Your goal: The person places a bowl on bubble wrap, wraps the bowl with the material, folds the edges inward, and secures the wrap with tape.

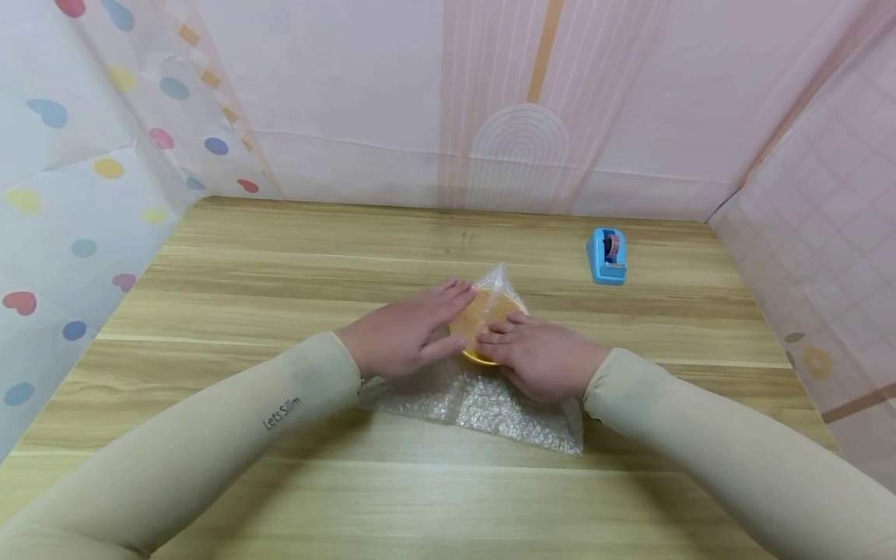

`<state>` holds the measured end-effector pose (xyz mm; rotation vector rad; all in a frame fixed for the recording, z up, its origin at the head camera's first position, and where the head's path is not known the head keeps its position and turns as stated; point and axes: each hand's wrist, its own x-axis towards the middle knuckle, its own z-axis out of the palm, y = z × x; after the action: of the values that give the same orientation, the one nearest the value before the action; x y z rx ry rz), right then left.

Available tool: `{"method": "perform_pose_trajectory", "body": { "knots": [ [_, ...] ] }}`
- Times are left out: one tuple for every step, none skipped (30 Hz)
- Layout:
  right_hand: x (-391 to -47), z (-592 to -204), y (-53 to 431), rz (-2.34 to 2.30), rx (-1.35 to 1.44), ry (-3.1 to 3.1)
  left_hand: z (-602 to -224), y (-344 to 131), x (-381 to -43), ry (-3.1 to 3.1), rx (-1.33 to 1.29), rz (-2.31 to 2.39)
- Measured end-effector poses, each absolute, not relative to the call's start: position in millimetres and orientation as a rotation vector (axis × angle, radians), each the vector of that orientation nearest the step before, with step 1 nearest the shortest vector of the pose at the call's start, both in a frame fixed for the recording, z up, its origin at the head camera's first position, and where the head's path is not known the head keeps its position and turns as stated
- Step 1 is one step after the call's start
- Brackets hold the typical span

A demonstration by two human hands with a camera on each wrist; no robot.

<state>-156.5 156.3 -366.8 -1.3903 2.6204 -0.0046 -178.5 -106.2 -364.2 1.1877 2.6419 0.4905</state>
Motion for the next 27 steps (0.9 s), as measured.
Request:
{"method": "perform_pose_trajectory", "body": {
  "knots": [
    [-156.9, -366.6, 156.0, 0.001, -1.388, 2.618, -362.9, -109.4, -179.5, 2.650, 1.166, 0.507],
    [-157.3, -366.4, 155.7, 0.003, -1.386, 2.616, -361.6, -112.7, -180.5, 2.658, 1.141, 0.510],
    [-157.7, -366.3, 155.5, 0.005, -1.383, 2.615, -360.6, -116.5, -181.5, 2.664, 1.111, 0.507],
    [-158.0, -365.8, 155.2, 0.001, -1.377, 2.612, -359.9, -120.3, -182.4, 2.667, 1.079, 0.503],
    [-158.4, -365.5, 154.8, -0.002, -1.367, 2.610, -359.7, -123.9, -183.1, 2.668, 1.054, 0.497],
    [-158.9, -365.3, 154.4, -0.001, -1.361, 2.607, -359.6, -127.9, -183.5, 2.666, 1.031, 0.491],
    [-159.0, -364.6, 153.9, 0.000, -1.347, 2.604, -360.0, -131.3, -183.7, 2.662, 1.004, 0.487],
    [-159.7, -364.3, 153.4, -0.002, -1.338, 2.603, -360.4, -134.5, -183.7, 2.658, 0.972, 0.474],
    [-160.2, -363.6, 153.1, 0.001, -1.325, 2.601, -361.0, -137.2, -183.5, 2.654, 0.947, 0.462],
    [-161.1, -362.9, 152.7, 0.005, -1.317, 2.601, -361.2, -139.5, -183.2, 2.649, 0.926, 0.451],
    [-162.2, -362.1, 152.4, 0.011, -1.307, 2.600, -361.3, -141.5, -182.8, 2.644, 0.910, 0.440],
    [-163.5, -361.1, 152.0, 0.014, -1.298, 2.599, -361.4, -143.0, -182.5, 2.638, 0.890, 0.429],
    [-165.1, -360.2, 151.7, 0.018, -1.290, 2.599, -361.6, -144.4, -182.1, 2.635, 0.871, 0.418],
    [-166.9, -359.4, 151.3, 0.022, -1.285, 2.599, -361.5, -145.6, -181.6, 2.630, 0.852, 0.409],
    [-168.6, -358.7, 151.2, 0.027, -1.279, 2.599, -361.8, -146.6, -181.4, 2.626, 0.840, 0.403],
    [-170.5, -358.0, 150.9, 0.030, -1.268, 2.598, -361.9, -147.5, -181.2, 2.618, 0.827, 0.401],
    [-172.3, -357.5, 150.8, 0.029, -1.257, 2.595, -361.9, -148.2, -181.0, 2.609, 0.815, 0.400],
    [-174.1, -357.3, 150.9, 0.028, -1.247, 2.592, -361.9, -148.8, -181.0, 2.601, 0.802, 0.400],
    [-175.9, -357.2, 151.1, 0.029, -1.235, 2.590, -362.0, -149.4, -180.9, 2.595, 0.792, 0.397],
    [-177.6, -356.9, 151.4, 0.031, -1.226, 2.589, -362.0, -150.0, -181.1, 2.590, 0.792, 0.395],
    [-179.2, -356.9, 151.6, 0.036, -1.222, 2.589, -362.0, -150.6, -181.2, 2.589, 0.792, 0.388],
    [-180.7, -356.7, 152.0, 0.042, -1.219, 2.588, -361.9, -150.7, -181.5, 2.588, 0.794, 0.381],
    [-182.1, -356.8, 152.4, 0.045, -1.222, 2.589, -361.9, -150.9, -181.7, 2.589, 0.793, 0.374],
    [-183.4, -356.7, 152.9, 0.053, -1.224, 2.591, -362.4, -151.1, -182.2, 2.592, 0.789, 0.362],
    [-184.6, -356.5, 153.2, 0.060, -1.229, 2.593, -362.4, -151.2, -182.6, 2.593, 0.789, 0.351],
    [-185.6, -356.3, 153.5, 0.066, -1.239, 2.595, -362.5, -151.2, -183.0, 2.592, 0.787, 0.342],
    [-186.4, -356.1, 153.9, 0.069, -1.246, 2.598, -362.4, -151.0, -183.2, 2.589, 0.774, 0.334]
  ]
}}
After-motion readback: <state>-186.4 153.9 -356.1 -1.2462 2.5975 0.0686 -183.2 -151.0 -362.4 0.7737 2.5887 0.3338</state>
